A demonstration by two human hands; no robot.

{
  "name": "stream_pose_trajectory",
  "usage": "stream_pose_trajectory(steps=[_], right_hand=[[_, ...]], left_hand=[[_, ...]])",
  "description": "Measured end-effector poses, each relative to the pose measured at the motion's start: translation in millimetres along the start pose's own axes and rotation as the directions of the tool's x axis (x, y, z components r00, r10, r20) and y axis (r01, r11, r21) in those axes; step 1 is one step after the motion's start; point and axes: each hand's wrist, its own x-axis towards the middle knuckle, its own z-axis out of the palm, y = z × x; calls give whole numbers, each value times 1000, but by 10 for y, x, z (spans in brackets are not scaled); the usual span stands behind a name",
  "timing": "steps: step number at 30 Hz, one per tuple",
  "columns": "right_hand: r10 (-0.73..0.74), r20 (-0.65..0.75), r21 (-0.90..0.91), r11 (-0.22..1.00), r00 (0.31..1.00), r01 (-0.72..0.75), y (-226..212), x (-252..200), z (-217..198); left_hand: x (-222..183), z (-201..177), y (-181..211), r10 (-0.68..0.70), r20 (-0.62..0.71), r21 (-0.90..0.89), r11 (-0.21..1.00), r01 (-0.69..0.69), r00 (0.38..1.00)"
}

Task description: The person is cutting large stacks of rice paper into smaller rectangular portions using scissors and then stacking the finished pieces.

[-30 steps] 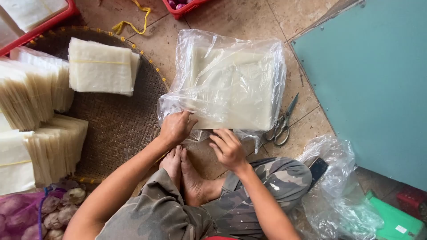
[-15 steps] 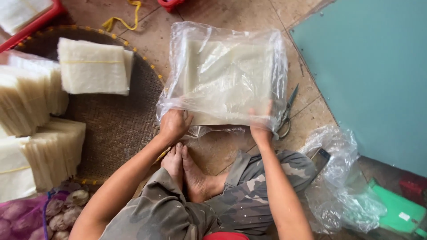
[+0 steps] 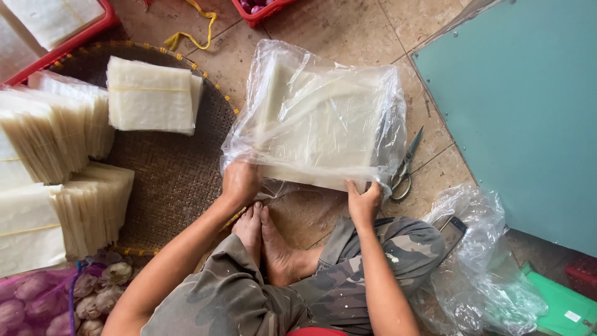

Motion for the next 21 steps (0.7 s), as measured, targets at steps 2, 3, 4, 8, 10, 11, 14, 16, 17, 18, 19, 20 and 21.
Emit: stream_pose_trajectory(steps=[2,3,4,8,10,11,14,16,17,18,19,20,21], right_hand=[[-21,0,-35,999,1000,21,-75,-5,-62],[-38,7,-78,996,999,38,-106,-20,-86],[-44,10,-78,996,999,45,-141,-47,-124],[-135,-32,-137,982,990,129,-120,-110,-206],[-141,-44,-127,983,989,134,-69,-115,-201],[-120,-90,-81,990,989,113,-59,-117,-192],[8,-131,116,993,991,8,230,46,12],[115,-108,262,961,988,-84,408,144,126],[133,-127,384,920,983,-75,430,170,151],[153,-143,500,864,978,-62,453,196,176],[153,-143,500,864,978,-62,408,167,151],[128,-138,509,860,982,-41,363,139,125],[103,-133,519,855,986,-19,314,115,98]], left_hand=[[-4,196,-119,23,-8,-21,1000,-23,1000],[-28,302,-193,37,-9,-43,998,-37,999],[-60,323,-229,33,-15,-44,998,-33,999],[-185,289,-247,-67,-20,-296,954,58,998],[-226,279,-238,-144,29,-404,904,143,989],[-237,309,-257,-207,50,-429,879,208,977],[-235,353,-255,-286,99,-424,854,300,953],[-241,411,-260,-305,129,-391,859,331,944],[-240,455,-280,-314,126,-360,869,338,941],[-239,499,-301,-322,123,-329,879,345,939],[-238,464,-274,-322,124,-330,879,345,939],[-236,430,-247,-285,121,-265,914,307,951],[-232,394,-217,-247,120,-200,943,267,962]])
